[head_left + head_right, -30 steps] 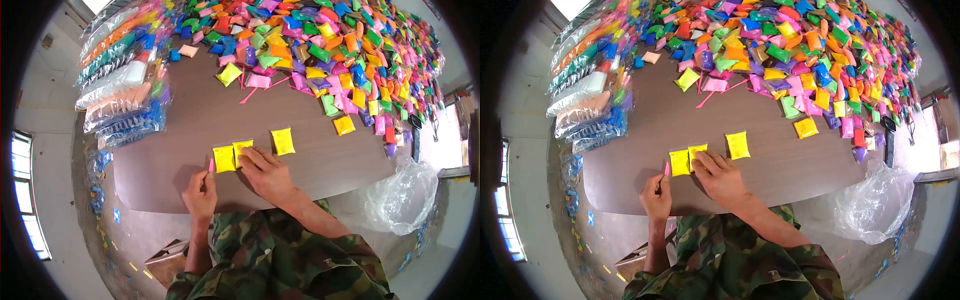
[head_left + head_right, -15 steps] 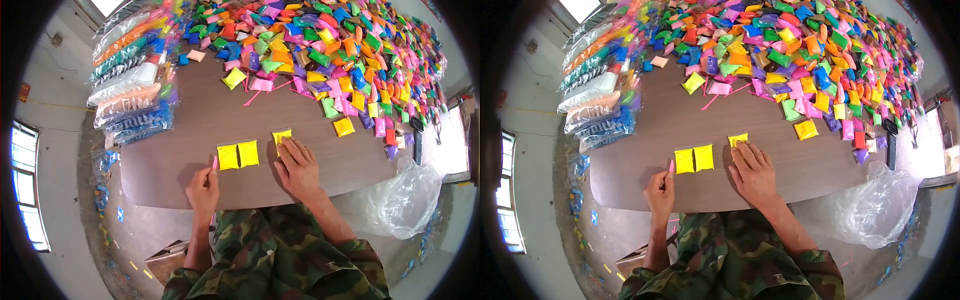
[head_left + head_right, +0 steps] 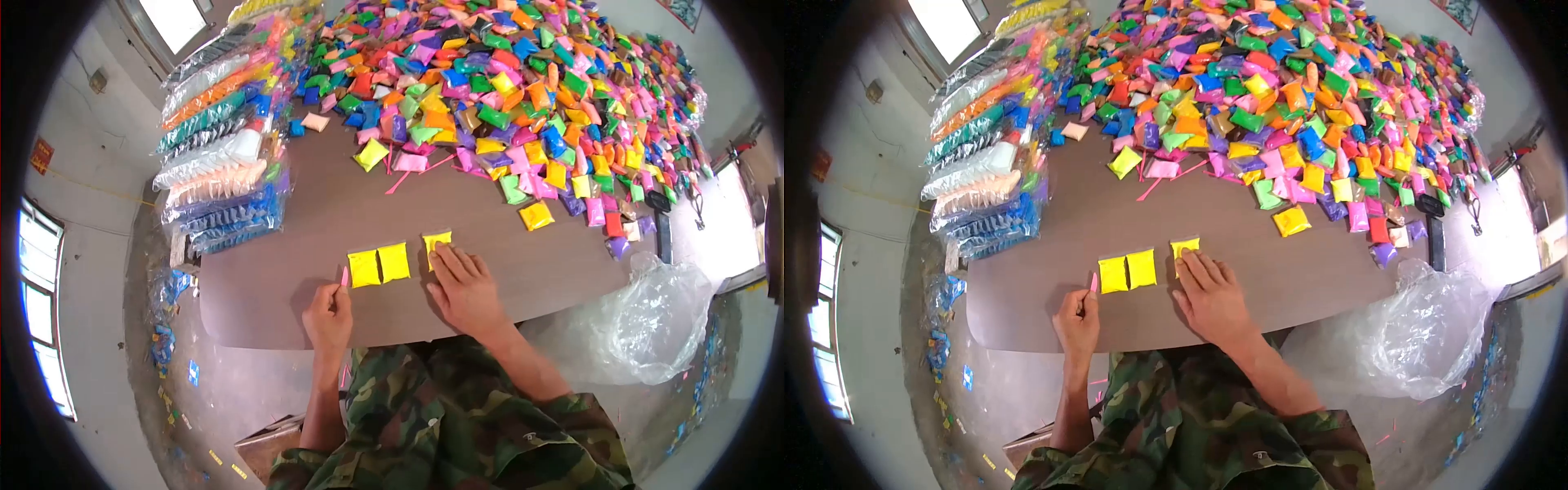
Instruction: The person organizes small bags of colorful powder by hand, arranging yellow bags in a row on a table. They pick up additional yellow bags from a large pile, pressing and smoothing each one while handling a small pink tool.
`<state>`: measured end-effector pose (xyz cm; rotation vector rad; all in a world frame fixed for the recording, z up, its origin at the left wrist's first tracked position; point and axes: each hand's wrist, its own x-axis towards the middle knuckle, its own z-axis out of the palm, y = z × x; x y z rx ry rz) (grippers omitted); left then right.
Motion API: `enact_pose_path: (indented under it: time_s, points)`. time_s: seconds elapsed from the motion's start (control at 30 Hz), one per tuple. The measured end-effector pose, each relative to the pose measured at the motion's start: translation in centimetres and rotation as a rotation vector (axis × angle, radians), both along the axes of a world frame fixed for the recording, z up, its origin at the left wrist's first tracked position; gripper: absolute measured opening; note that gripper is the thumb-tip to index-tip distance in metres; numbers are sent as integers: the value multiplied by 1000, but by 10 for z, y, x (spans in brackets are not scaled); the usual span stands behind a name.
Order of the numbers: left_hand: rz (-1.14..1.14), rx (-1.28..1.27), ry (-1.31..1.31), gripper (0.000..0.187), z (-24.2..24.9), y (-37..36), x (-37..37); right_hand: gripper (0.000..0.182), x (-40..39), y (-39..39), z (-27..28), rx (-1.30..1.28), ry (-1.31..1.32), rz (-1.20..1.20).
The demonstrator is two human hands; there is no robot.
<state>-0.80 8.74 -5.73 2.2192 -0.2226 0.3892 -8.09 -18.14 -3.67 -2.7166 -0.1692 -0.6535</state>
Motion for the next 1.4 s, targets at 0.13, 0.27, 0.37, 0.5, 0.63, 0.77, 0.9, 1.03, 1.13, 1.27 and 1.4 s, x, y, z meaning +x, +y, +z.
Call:
enact_pose_path:
  time_s: [0.13,0.27,0.37,0.5,0.63,0.77,0.9,1.03,1.13,1.27,1.4]
  points:
    - [-7,-12,-8,10,-3,1,3,56,0,-1,-2,21,-19,-7]
    - [-83,-3,-67,10,8,-4,2,53,0,-5,-5,64,-47,14]
    - [-148,-11,18,10,41,-29,-2,49,-3,-8,-6,123,-17,47]
    - [-290,92,18,11,60,-70,6,45,-6,-12,-5,147,-17,112]
    - [-442,288,-1,11,47,-97,15,41,-7,-11,-6,180,-62,120]
    - [-489,430,7,11,46,-103,24,43,-2,-13,-6,170,-53,120]
    - [-462,494,10,9,48,-106,30,43,-2,-14,1,194,-18,119]
    - [-452,453,-15,9,51,-109,28,43,-2,-12,-2,219,-20,100]
    - [-493,387,-15,8,50,-116,23,42,-3,-14,-4,209,-22,98]
    - [-539,421,-11,8,43,-123,26,40,-4,-15,0,199,-6,103]
    - [-535,529,-44,9,41,-130,36,38,-3,-15,-3,191,-25,98]
